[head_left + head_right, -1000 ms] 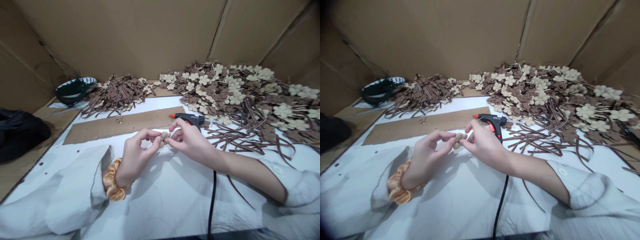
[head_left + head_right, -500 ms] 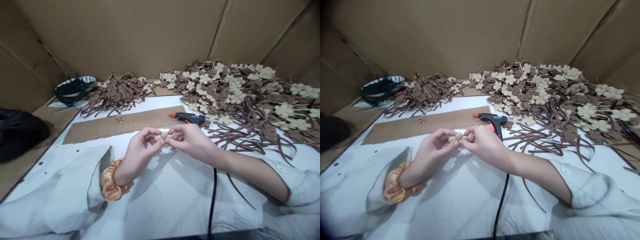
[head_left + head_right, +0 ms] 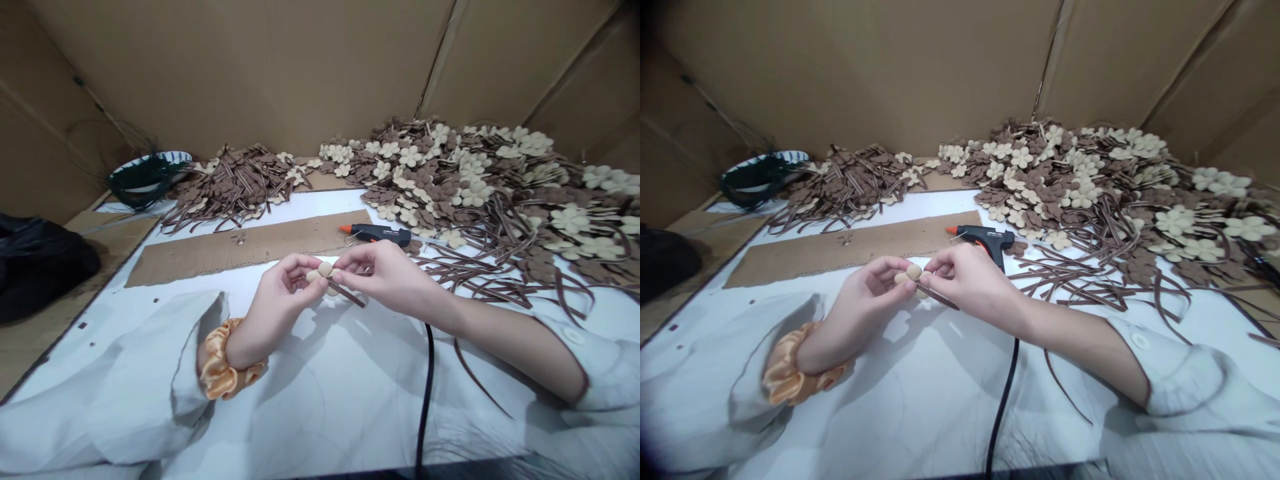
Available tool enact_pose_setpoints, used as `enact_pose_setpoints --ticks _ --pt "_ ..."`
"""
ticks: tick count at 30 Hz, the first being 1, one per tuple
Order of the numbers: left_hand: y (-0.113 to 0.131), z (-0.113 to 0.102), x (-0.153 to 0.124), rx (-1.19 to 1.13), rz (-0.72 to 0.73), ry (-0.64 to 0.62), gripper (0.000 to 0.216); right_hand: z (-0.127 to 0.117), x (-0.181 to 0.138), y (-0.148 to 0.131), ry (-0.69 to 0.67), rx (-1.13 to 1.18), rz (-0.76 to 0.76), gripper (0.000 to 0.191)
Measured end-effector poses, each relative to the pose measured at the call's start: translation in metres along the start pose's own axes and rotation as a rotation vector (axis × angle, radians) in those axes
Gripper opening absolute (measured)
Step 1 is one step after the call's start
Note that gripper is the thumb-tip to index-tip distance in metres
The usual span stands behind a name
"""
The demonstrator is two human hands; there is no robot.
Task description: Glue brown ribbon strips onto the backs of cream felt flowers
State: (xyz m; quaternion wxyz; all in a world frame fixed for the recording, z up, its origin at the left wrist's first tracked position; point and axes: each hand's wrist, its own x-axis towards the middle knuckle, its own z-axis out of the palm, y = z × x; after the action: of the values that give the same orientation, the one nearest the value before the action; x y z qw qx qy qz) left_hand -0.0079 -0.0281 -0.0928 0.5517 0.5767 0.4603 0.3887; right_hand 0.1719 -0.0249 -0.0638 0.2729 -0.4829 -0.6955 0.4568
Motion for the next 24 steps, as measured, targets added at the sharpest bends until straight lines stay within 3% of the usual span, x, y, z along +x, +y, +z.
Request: enact_pose_setpoints --ticks 7,16,24 --pt "0.0016 0.0016 -0.0012 0.024 -0.006 0.03 0.026 0.001 -0.0008 -0.0013 -0.029 0.122 0.028 0.019" --pt "0.0044 0.0022 -0.0011 -0.023 -0.044 0.035 0.024 0.0031 -0.0002 -0.0021 -0.011 0.097 0.038 0.02" --pt "0.0056 0.0017 -0.0016 -0.003 -0.029 0.02 0.035 0.0 0.0011 -0.0016 0.074 0.101 0.09 0.023"
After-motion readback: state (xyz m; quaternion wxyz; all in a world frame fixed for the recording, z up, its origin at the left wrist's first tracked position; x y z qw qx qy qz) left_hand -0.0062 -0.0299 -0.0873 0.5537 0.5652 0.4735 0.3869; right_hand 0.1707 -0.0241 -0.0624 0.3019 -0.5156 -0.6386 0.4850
